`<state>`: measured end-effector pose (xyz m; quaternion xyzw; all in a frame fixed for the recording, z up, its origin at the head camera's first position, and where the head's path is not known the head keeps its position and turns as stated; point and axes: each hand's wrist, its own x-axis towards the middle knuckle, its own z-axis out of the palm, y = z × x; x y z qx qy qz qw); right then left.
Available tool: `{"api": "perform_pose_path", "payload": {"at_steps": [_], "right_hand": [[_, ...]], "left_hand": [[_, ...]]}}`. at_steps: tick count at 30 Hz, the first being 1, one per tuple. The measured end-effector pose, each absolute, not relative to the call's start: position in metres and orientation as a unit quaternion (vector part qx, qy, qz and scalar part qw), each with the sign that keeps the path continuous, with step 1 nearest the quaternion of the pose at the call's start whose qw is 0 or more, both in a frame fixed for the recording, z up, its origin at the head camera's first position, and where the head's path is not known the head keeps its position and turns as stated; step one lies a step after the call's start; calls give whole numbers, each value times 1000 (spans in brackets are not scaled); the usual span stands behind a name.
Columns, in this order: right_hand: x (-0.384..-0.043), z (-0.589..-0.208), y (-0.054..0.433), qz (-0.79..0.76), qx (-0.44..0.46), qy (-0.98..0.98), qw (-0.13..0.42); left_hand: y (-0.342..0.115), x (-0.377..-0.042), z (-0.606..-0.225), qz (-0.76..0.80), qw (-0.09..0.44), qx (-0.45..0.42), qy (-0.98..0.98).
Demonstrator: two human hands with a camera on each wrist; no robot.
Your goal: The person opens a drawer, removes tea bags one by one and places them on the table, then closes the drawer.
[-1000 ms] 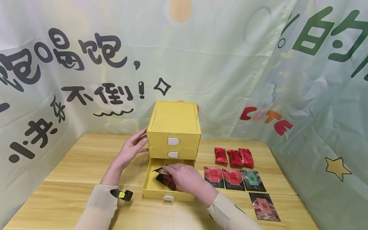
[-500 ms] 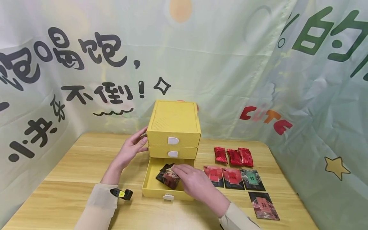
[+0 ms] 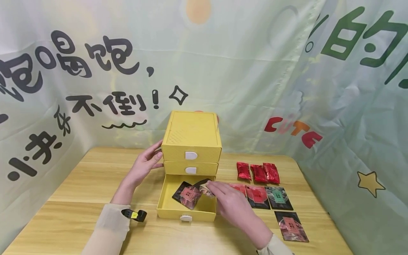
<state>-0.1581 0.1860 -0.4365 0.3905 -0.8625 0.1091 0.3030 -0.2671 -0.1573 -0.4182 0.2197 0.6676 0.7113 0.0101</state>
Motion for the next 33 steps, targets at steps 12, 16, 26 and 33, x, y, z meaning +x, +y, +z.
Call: {"api": "perform_pose_path", "payload": {"at_steps": [12,16,26,33], "right_hand": [[-140,-435,223,100,364,-860,342],[-133,-438,237,98,353,-865,344],[-119,-448,267,96,319,-881,336],[-105,-451,280,68,276,-910,303]], "left_hand": [[-156,-267,-418,712,14,214,669],[-156,-266,-417,714,14,210,668],[-156,-266,-417,715,15,214,665],[-157,-267,-419,715,12,217,665]]}}
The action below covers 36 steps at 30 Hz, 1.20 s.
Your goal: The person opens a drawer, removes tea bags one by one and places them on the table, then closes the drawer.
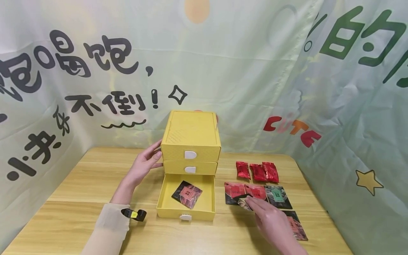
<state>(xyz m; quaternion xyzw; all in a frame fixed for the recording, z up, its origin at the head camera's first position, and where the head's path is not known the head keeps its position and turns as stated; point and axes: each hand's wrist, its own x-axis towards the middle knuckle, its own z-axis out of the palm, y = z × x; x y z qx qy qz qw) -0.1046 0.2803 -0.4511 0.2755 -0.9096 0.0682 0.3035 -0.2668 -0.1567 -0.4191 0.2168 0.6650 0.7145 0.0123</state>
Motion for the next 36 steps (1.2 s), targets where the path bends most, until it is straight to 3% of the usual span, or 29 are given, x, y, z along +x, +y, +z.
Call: {"api": "perform_pose_path", "payload": {"at_steps": [11,18,22,31,36], "right_hand": [[-77,-454,297,21,176,-960,214],[-71,-461,308,7,182,-956,229],[-72,-464,311,-7,187,-959,211],[-77,-463,310,10,137,-989,62],[-78,-465,311,16,136,-990,23]], "left_hand": [[-158,-267,-421,714,11,216,665],[-158,-266,-420,715,12,215,666],[-158,-266,-419,715,13,215,665],[-157,-266,-418,714,12,218,665],[-157,-266,-418,715,13,221,663]]}}
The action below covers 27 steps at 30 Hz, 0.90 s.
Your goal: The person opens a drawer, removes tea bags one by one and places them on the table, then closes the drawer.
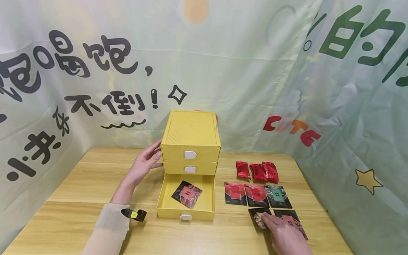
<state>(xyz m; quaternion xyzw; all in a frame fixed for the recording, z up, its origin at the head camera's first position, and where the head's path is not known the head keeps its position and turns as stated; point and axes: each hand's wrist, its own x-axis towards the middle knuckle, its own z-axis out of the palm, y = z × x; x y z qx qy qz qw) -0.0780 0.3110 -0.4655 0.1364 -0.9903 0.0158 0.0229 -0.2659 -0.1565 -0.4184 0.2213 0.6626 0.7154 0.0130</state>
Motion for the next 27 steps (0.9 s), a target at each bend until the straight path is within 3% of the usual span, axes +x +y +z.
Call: {"api": "perform_pose_path", "payload": {"at_steps": [10,17,27], "right_hand": [[-84,-470,316,55,122,-989,-66],[-84,-472,322,53,169,-983,-52],[-85,-469,315,56,110,-989,-76]], "left_hand": [[-157,-267,-419,715,14,219,664],[-158,-267,-420,716,14,218,664],[-158,-267,-420,716,17,216,664]]}}
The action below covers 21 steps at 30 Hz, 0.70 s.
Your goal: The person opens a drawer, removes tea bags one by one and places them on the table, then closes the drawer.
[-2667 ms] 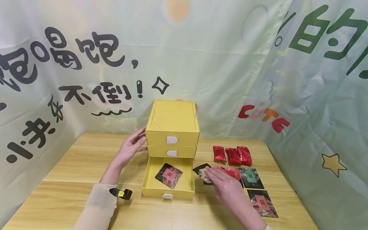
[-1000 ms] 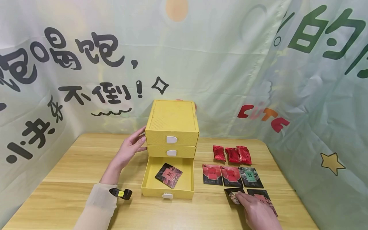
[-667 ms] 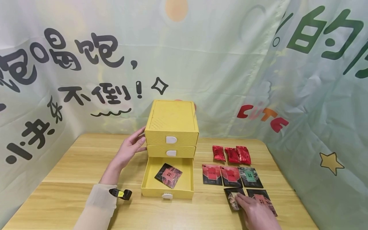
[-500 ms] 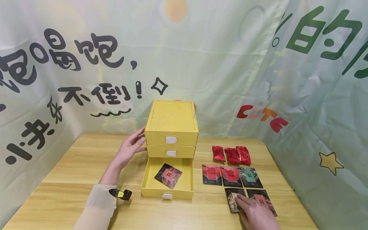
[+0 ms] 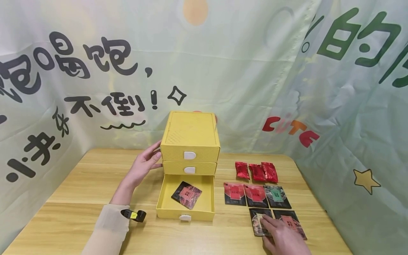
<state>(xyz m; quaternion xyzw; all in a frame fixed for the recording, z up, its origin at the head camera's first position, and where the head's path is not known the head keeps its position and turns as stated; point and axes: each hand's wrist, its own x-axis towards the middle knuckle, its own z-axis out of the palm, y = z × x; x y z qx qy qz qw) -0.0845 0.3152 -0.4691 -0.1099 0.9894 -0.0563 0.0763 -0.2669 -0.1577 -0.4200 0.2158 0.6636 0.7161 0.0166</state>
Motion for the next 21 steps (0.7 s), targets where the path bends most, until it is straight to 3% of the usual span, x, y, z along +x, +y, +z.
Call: {"api": "perform_pose_path", "payload": {"at_steps": [7,14,21], "right_hand": [[-78,-463,306,-44,-108,993,1],[-80,-457,286,-66,-127,980,-141],[-89,-450,264,-86,-181,947,-250]], "left_hand": [[-157,-266,-418,716,16,215,664],[-158,-266,-418,713,14,216,666],[-159,-266,-418,715,18,217,665]]}}
